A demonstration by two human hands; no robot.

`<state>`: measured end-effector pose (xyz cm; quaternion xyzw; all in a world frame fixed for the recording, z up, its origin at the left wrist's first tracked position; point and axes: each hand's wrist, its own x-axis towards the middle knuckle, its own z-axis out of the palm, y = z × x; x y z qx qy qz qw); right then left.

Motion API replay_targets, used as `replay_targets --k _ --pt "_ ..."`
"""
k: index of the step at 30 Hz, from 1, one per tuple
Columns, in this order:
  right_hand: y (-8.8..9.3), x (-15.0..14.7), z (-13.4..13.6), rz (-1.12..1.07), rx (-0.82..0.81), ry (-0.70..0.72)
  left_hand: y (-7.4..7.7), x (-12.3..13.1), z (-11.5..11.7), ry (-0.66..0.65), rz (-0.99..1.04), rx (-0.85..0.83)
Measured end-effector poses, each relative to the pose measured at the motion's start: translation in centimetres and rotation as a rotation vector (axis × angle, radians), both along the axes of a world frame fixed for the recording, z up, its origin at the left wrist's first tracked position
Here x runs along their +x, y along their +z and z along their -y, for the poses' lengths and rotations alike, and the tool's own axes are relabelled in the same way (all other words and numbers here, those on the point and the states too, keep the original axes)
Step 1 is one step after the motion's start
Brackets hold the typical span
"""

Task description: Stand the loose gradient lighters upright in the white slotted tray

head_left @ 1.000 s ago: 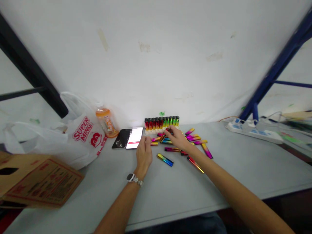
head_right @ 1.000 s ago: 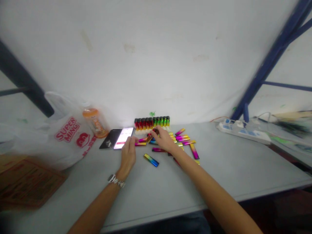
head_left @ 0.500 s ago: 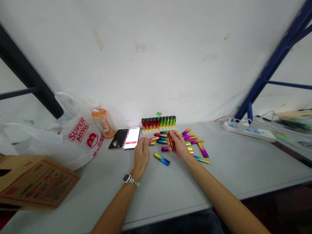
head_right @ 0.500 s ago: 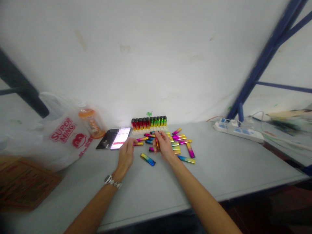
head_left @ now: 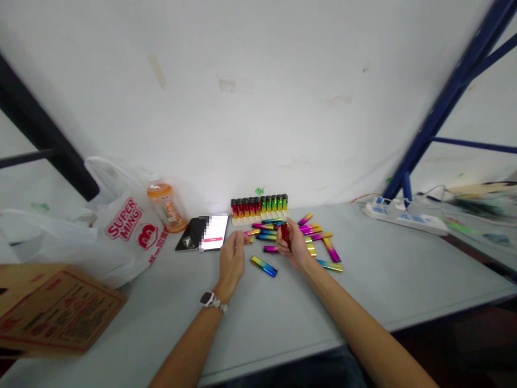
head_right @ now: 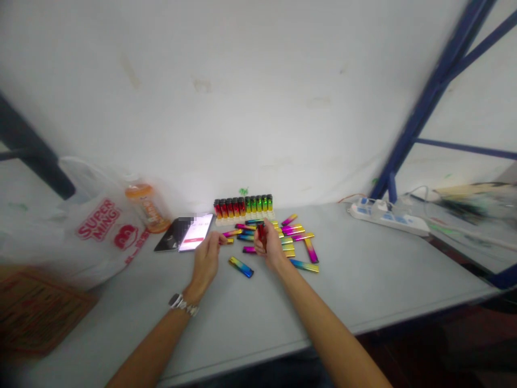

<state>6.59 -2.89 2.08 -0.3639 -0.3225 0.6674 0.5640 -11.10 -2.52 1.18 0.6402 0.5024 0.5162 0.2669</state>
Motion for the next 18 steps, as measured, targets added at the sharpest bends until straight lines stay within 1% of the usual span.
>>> replay_targets --k 3,9,15,18 --pt "0.0 -0.3 0.1 0.041 -0.009 -0.018 0.0 0.0 0.1 0.001 0.012 -0.001" --pt "-0.2 -1.0 0.0 0.155 -0.073 -0.159 0.2 0.3 0.2 0.006 0.016 -0.007" --pt "-0.6 -1.3 0.0 0.206 -0.025 -0.197 -0.2 0.6 0.1 -0.010 -0.015 -0.004" --pt "-0.7 -1.4 0.0 0.216 -0.031 -0.197 -0.3 0.6 0.1 -0.016 -0.015 0.007"
